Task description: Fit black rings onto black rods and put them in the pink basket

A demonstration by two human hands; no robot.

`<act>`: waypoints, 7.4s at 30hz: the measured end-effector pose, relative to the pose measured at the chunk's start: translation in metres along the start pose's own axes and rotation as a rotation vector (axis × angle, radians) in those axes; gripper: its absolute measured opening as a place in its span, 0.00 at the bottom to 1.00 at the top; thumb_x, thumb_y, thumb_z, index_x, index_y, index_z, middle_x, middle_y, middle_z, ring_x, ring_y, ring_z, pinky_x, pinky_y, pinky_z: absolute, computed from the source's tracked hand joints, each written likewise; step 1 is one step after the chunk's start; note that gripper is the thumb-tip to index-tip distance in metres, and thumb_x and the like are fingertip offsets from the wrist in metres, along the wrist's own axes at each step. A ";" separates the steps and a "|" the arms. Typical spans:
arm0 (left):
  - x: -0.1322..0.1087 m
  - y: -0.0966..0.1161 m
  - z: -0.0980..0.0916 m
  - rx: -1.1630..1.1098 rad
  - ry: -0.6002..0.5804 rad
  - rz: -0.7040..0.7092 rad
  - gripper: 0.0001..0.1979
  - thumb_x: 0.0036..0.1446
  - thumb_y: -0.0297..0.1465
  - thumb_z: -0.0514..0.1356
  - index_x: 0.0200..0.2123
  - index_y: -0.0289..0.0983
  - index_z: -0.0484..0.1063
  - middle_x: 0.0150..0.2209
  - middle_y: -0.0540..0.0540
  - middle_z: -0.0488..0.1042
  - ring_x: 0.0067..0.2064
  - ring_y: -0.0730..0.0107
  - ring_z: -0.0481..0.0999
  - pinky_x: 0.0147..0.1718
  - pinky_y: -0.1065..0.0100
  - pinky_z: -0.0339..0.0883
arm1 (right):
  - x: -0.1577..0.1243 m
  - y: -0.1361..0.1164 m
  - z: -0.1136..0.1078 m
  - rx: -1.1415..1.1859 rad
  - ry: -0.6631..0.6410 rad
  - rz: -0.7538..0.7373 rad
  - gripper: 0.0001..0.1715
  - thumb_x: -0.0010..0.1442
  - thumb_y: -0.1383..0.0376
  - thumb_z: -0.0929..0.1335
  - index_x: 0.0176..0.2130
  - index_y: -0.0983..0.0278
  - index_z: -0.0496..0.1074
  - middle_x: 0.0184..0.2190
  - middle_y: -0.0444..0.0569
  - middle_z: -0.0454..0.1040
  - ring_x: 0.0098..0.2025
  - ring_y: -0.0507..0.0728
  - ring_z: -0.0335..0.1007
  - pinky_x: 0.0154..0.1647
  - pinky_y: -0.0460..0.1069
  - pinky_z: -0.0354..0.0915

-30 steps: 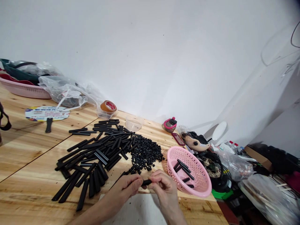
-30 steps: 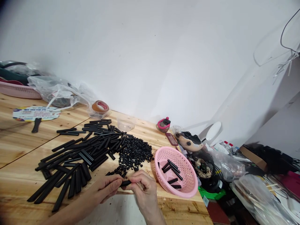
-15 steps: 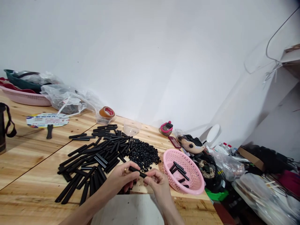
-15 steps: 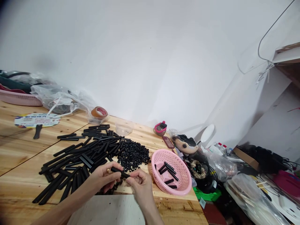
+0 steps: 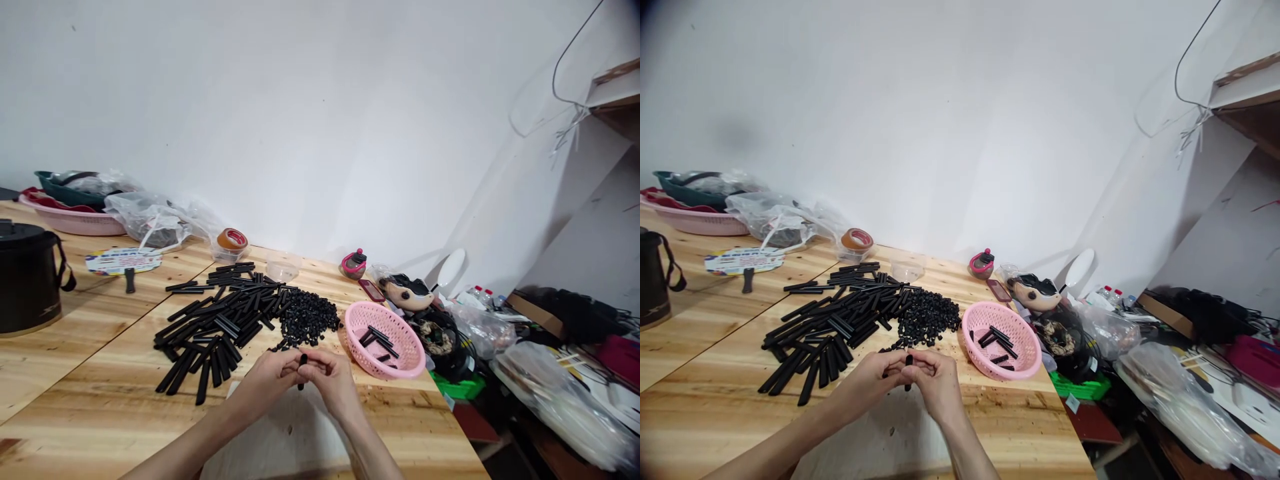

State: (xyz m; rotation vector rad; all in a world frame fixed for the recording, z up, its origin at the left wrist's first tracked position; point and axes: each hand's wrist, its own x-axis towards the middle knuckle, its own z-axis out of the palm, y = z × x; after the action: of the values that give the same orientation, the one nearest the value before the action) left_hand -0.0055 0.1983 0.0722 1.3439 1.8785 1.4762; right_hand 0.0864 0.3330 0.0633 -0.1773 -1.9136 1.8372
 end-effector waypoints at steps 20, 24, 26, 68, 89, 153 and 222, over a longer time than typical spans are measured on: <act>0.002 0.024 0.001 0.431 -0.004 -0.064 0.07 0.54 0.36 0.61 0.36 0.42 0.77 0.27 0.54 0.76 0.32 0.67 0.72 0.28 0.73 0.53 | -0.013 -0.021 -0.008 -0.378 -0.082 -0.201 0.14 0.57 0.69 0.68 0.41 0.59 0.82 0.30 0.45 0.80 0.33 0.57 0.74 0.36 0.48 0.66; 0.001 0.026 0.008 0.459 0.058 -0.019 0.05 0.55 0.34 0.60 0.33 0.41 0.75 0.28 0.52 0.76 0.32 0.66 0.71 0.30 0.72 0.54 | -0.015 -0.022 -0.009 -0.399 -0.012 -0.243 0.13 0.57 0.67 0.69 0.42 0.59 0.81 0.32 0.46 0.81 0.34 0.57 0.75 0.37 0.48 0.67; -0.007 0.016 0.016 0.472 0.108 0.026 0.04 0.55 0.31 0.58 0.31 0.40 0.73 0.30 0.50 0.75 0.33 0.65 0.71 0.32 0.71 0.55 | -0.023 -0.014 -0.008 -0.446 0.009 -0.269 0.12 0.57 0.68 0.69 0.40 0.59 0.81 0.31 0.46 0.80 0.33 0.57 0.73 0.36 0.48 0.66; 0.012 -0.032 0.023 0.213 -0.114 -0.033 0.14 0.52 0.35 0.60 0.19 0.34 0.73 0.17 0.54 0.61 0.24 0.74 0.59 0.23 0.73 0.47 | -0.030 0.014 -0.017 -0.514 0.061 -0.167 0.06 0.54 0.72 0.71 0.32 0.62 0.77 0.30 0.45 0.71 0.31 0.54 0.67 0.29 0.45 0.59; -0.002 -0.020 0.019 0.311 -0.034 -0.105 0.09 0.52 0.33 0.60 0.26 0.37 0.80 0.21 0.51 0.71 0.27 0.68 0.69 0.25 0.72 0.51 | -0.024 0.011 -0.012 -0.512 -0.034 -0.135 0.04 0.56 0.70 0.69 0.31 0.63 0.76 0.28 0.46 0.72 0.31 0.55 0.69 0.30 0.47 0.63; 0.030 -0.047 -0.012 -0.613 -0.032 -0.229 0.23 0.54 0.49 0.63 0.41 0.35 0.74 0.30 0.50 0.71 0.29 0.75 0.63 0.27 0.72 0.52 | 0.026 0.029 -0.024 -0.012 0.103 -0.073 0.11 0.53 0.59 0.75 0.37 0.61 0.79 0.33 0.49 0.78 0.35 0.57 0.73 0.36 0.50 0.70; 0.018 -0.066 -0.008 -0.746 -0.191 -0.234 0.18 0.56 0.44 0.64 0.37 0.35 0.70 0.21 0.57 0.63 0.21 0.80 0.52 0.22 0.73 0.43 | 0.021 0.033 -0.026 -0.233 -0.073 -0.411 0.06 0.56 0.69 0.74 0.32 0.57 0.81 0.30 0.47 0.75 0.34 0.56 0.71 0.36 0.50 0.65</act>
State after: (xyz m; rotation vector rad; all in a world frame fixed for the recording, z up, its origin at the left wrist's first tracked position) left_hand -0.0484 0.2107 0.0204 0.8351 1.1286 1.6156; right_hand 0.0716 0.3681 0.0364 0.1986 -2.0291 1.3692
